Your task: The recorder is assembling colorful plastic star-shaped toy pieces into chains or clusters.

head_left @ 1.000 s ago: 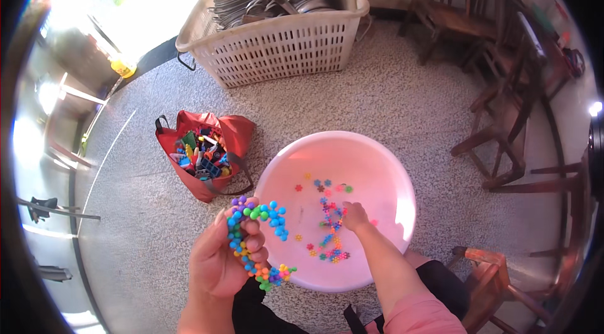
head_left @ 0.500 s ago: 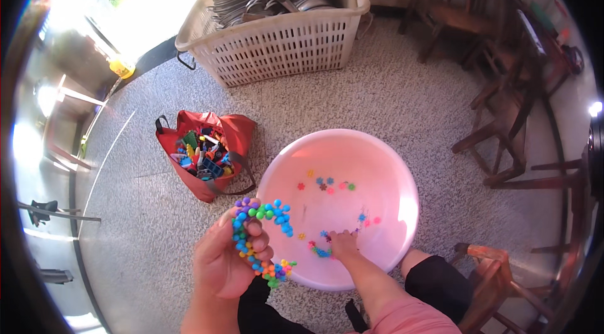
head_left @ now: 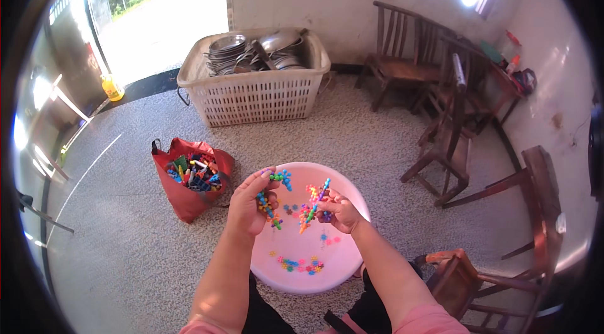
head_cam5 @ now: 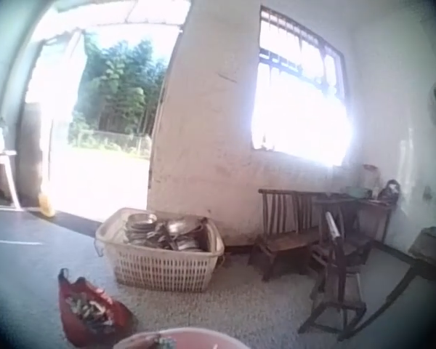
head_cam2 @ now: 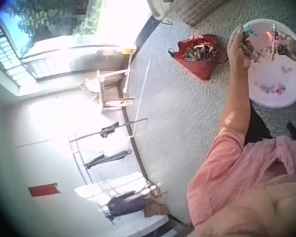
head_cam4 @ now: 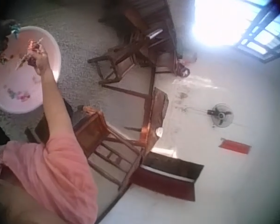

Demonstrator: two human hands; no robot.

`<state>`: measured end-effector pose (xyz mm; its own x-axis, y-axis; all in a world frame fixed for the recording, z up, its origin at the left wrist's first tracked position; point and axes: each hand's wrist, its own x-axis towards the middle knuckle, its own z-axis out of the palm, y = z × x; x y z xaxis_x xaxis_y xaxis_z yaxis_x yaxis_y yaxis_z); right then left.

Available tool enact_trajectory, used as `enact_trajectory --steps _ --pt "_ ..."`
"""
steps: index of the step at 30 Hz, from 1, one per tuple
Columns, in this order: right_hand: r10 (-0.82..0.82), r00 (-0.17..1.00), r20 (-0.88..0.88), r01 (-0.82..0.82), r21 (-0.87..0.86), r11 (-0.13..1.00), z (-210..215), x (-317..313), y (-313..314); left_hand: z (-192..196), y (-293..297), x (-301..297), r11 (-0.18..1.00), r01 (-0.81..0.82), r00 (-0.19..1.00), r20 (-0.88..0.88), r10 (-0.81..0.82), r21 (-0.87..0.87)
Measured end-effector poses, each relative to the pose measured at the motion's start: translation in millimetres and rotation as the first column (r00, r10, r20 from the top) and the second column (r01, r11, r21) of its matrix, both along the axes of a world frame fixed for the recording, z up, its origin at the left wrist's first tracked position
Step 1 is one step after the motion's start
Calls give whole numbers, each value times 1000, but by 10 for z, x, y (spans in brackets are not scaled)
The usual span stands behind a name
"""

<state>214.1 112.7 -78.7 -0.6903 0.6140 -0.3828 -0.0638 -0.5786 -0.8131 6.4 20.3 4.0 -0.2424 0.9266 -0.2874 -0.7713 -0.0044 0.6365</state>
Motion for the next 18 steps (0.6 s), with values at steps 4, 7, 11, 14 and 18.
enact_trajectory --steps 4,7,11,14,18 --pt "-110 982 -154 112 8 994 532 158 -56 -21 55 56 1000 9 999 -54 -9 5" --pt "-99 960 -263 123 76 990 705 226 -90 -39 88 158 999 45 994 -102 -45 5" --pt "-169 879 -446 136 -105 985 655 142 -134 -109 108 297 995 98 981 -165 -101 -26" --pt "-206 875 -437 161 -138 977 594 21 -93 -86 189 380 992 122 974 -188 -124 -22" --pt "-92 953 -288 104 28 994 719 -131 -60 -76 225 371 995 90 977 -196 -82 33"
